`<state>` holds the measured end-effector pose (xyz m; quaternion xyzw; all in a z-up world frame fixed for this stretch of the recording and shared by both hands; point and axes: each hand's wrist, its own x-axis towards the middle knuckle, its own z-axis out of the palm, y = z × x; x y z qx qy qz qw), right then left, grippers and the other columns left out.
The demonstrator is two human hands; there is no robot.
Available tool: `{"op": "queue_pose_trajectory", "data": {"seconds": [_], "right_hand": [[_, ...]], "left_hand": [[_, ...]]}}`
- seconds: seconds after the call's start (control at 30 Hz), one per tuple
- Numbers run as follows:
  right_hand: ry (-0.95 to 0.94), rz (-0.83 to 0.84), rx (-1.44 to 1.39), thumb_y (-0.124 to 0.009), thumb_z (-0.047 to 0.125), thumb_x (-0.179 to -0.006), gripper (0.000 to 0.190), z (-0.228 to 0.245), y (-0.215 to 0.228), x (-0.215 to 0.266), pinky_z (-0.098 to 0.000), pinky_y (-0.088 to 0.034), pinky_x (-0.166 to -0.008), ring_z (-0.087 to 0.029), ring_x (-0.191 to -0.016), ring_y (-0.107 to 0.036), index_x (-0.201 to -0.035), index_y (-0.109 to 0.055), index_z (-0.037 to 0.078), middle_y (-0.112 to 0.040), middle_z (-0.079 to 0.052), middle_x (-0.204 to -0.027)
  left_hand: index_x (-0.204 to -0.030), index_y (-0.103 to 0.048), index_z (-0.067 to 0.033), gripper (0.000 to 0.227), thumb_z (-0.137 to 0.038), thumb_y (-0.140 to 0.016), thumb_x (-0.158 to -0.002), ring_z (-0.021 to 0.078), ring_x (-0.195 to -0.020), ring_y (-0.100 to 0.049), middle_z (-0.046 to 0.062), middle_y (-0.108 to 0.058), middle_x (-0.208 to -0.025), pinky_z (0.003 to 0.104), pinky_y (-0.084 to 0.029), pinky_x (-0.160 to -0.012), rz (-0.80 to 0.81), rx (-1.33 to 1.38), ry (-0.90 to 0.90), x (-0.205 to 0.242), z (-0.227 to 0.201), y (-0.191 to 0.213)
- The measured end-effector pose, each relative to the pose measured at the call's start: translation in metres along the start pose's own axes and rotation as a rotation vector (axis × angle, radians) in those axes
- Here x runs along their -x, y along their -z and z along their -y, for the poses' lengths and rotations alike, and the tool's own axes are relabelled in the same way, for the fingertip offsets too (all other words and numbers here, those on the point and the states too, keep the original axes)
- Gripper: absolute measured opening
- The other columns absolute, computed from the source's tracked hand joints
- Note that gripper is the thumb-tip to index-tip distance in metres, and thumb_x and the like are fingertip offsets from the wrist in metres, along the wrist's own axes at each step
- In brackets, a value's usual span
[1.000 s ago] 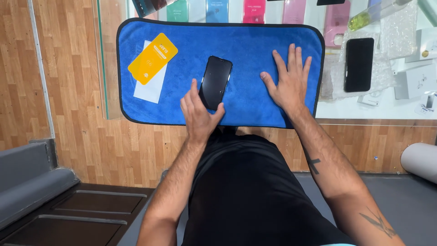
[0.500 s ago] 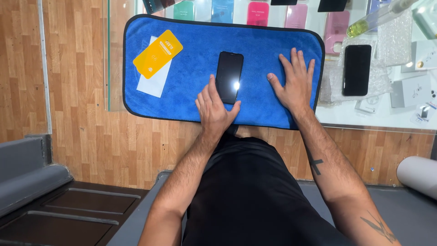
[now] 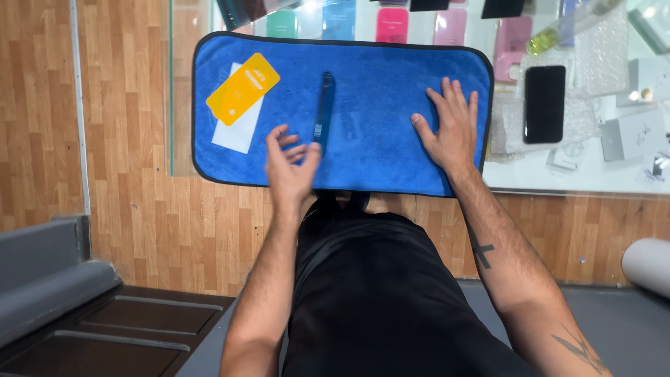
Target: Cleaning smartphone screens and bodies using a microfiber cloth to remove smudges and dust.
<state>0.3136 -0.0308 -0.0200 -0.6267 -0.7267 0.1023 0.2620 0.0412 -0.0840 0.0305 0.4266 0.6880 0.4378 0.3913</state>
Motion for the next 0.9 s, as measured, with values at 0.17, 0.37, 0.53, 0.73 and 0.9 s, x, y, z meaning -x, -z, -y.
{"op": "queue_pose_trajectory", "data": {"seconds": [0.17,0.37,0.53,0.73,0.9], "right_hand": [[0.034,-0.013,-0.002,-0.067,0.039,-0.090,0.047,-0.001,-0.003,0.002,-0.0470,-0.007,-0.110,-0.026,-0.133,-0.033,-0.125,-0.057,0.011,-0.045,-0.014,-0.140],[0.015,-0.041,-0.008,-0.066,0.033,-0.090,0.038,-0.010,-0.001,-0.003,-0.0477,-0.014,-0.108,-0.027,-0.130,-0.038,-0.120,-0.060,0.011,-0.047,-0.013,-0.137],[-0.183,-0.105,0.300,-0.056,0.020,-0.097,0.038,-0.009,0.039,-0.029,-0.0464,-0.035,-0.087,-0.035,-0.109,-0.042,-0.132,-0.050,0.006,-0.032,-0.023,-0.139],[-0.247,0.116,0.234,-0.068,0.027,-0.091,0.050,-0.041,0.044,-0.058,-0.0490,-0.034,-0.075,-0.041,-0.084,-0.050,-0.127,-0.049,-0.002,-0.061,-0.014,-0.086],[-0.430,0.127,-0.124,-0.074,0.042,-0.082,0.025,-0.065,0.023,-0.061,-0.0370,-0.043,-0.052,-0.026,-0.069,-0.061,-0.088,-0.065,0.019,-0.059,-0.004,-0.071]], "left_hand": [[-0.101,-0.065,-0.0049,0.031,-0.029,-0.067,-0.081,0.0199,-0.080,-0.067,0.010,-0.062,-0.089,0.025,-0.056,-0.067,-0.068,-0.158,-0.001,-0.008,0.016,0.023],[-0.129,-0.041,-0.0031,0.062,-0.023,-0.069,-0.078,0.0239,-0.087,-0.065,0.018,-0.063,-0.101,0.030,-0.054,-0.074,-0.058,-0.155,0.017,0.001,0.000,0.012],[-0.137,-0.026,-0.0016,0.094,-0.048,-0.072,-0.069,0.0358,-0.105,-0.048,0.020,-0.049,-0.119,0.046,-0.037,-0.092,-0.141,-0.567,-0.307,0.002,0.026,-0.013],[-0.132,-0.033,-0.0036,0.086,-0.032,-0.070,-0.060,0.0321,-0.098,-0.049,0.015,-0.052,-0.112,0.044,-0.040,-0.088,-0.239,-0.587,-0.377,0.000,0.030,-0.019],[-0.132,-0.037,-0.0058,0.082,-0.011,-0.074,-0.059,0.0284,-0.101,-0.044,0.012,-0.049,-0.111,0.039,-0.034,-0.088,-0.108,-0.379,-0.451,-0.006,0.037,-0.012]]}}
